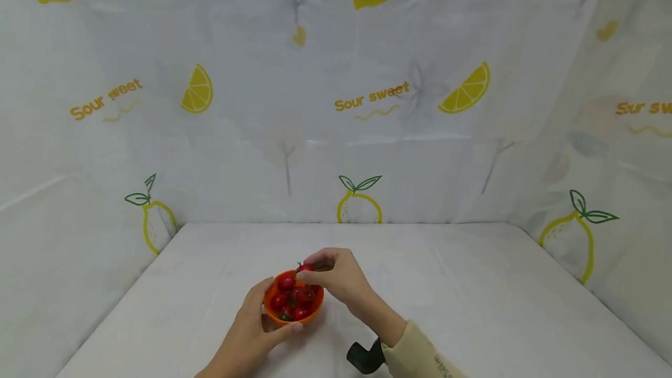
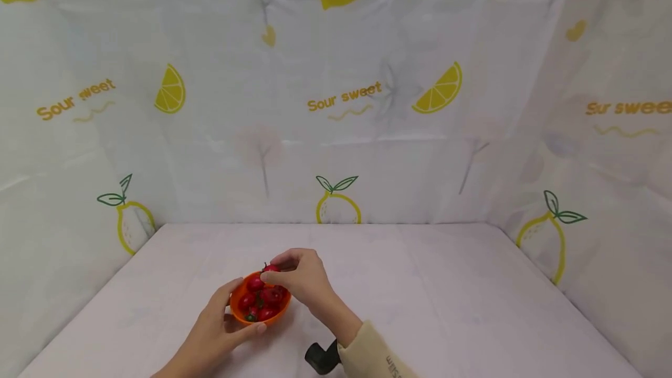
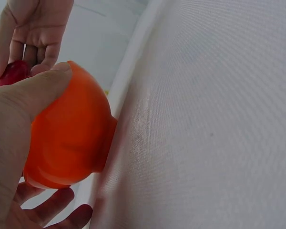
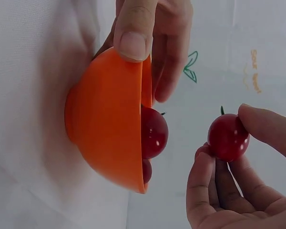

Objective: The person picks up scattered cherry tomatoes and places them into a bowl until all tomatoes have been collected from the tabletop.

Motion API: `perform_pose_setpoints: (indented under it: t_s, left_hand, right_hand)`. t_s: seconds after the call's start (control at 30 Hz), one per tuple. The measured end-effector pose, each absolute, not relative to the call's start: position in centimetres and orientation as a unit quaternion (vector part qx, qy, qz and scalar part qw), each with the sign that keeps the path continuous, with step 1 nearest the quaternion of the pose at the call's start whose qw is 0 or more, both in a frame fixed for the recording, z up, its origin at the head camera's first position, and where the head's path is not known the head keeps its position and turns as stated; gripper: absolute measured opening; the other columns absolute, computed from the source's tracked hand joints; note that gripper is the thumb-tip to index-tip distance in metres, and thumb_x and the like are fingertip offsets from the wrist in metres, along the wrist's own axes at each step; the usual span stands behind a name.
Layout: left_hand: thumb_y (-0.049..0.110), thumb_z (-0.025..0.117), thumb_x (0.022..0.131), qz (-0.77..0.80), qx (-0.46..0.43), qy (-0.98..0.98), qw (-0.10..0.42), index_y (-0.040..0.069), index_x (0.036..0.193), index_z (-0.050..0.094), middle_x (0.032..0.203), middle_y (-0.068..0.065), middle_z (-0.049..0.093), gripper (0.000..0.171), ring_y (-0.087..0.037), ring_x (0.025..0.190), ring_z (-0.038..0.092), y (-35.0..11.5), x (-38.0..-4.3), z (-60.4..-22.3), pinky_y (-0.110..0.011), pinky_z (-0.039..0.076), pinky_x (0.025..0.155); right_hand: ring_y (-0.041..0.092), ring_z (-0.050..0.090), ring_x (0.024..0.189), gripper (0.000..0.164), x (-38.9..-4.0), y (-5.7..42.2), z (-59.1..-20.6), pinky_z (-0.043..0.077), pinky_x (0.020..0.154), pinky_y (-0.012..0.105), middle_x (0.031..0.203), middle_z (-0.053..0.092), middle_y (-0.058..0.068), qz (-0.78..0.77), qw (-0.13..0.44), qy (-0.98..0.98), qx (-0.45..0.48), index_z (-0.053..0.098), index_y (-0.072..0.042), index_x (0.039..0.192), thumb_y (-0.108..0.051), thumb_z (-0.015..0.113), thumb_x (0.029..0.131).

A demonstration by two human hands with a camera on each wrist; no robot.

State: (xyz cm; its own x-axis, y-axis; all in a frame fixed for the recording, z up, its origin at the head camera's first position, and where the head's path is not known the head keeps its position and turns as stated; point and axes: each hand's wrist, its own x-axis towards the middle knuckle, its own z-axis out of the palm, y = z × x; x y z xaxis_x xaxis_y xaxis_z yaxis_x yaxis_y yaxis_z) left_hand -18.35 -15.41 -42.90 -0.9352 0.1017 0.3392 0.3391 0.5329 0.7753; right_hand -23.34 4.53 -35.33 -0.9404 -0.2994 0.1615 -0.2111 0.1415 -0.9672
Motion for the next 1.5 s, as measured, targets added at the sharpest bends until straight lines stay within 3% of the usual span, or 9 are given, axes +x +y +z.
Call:
perform_pose_setpoints:
  t_s: [0.13,0.43,0.97,1.2,1.5]
  left_hand:
    - [0.051,0.084,0.072,-0.461,-0.128,-0.869,0.129,0.006,0.145,0.039,0.142,-0.005,0.043,0.096,-0.021,0.123,0.048,-15.5,-18.4,-42.8,-0.029,0.051,0.091]
    - [0.047,0.084,0.074,-0.479,-0.131,-0.86,0.112,0.007,0.145,0.037,0.144,-0.008,0.04,0.095,-0.025,0.119,0.048,-15.5,-18.4,-42.9,-0.021,0.052,0.083]
    - [0.049,0.083,0.075,-0.463,-0.129,-0.868,0.123,0.006,0.145,0.037,0.144,-0.008,0.041,0.095,-0.022,0.118,0.049,-15.5,-18.2,-42.8,-0.028,0.052,0.085]
    - [0.055,0.081,0.074,-0.439,-0.125,-0.88,0.135,0.005,0.145,0.038,0.143,-0.007,0.042,0.097,-0.024,0.125,0.047,-15.5,-18.2,-43.1,-0.037,0.049,0.095]
    - [0.055,0.081,0.074,-0.443,-0.121,-0.879,0.129,0.004,0.146,0.037,0.143,-0.008,0.042,0.098,-0.024,0.123,0.048,-15.5,-18.3,-43.0,-0.036,0.05,0.094]
  right_hand:
    - [0.019,0.066,0.083,0.023,-23.5,4.0,-35.8,0.057,0.075,0.032,0.089,0.07,0.004,-0.629,0.029,0.757,-0.175,0.072,-0.005,0.097,-0.014,0.084,0.08]
    - [0.019,0.066,0.083,0.024,-23.5,3.5,-36.7,0.058,0.073,0.032,0.088,0.07,0.002,-0.614,0.028,0.765,-0.195,0.072,-0.006,0.096,-0.013,0.086,0.077]
    - [0.015,0.067,0.083,0.025,-23.7,2.8,-38.2,0.056,0.077,0.029,0.09,0.07,-0.002,-0.592,0.011,0.778,-0.208,0.072,-0.007,0.097,-0.013,0.086,0.077]
    - [0.015,0.067,0.081,0.027,-23.4,2.6,-38.6,0.056,0.073,0.026,0.091,0.071,0.002,-0.588,-0.003,0.778,-0.223,0.072,-0.004,0.099,-0.006,0.086,0.076]
    - [0.013,0.067,0.081,0.028,-23.7,2.7,-38.8,0.056,0.074,0.026,0.089,0.07,-0.003,-0.583,-0.007,0.783,-0.218,0.073,-0.006,0.099,-0.011,0.087,0.075]
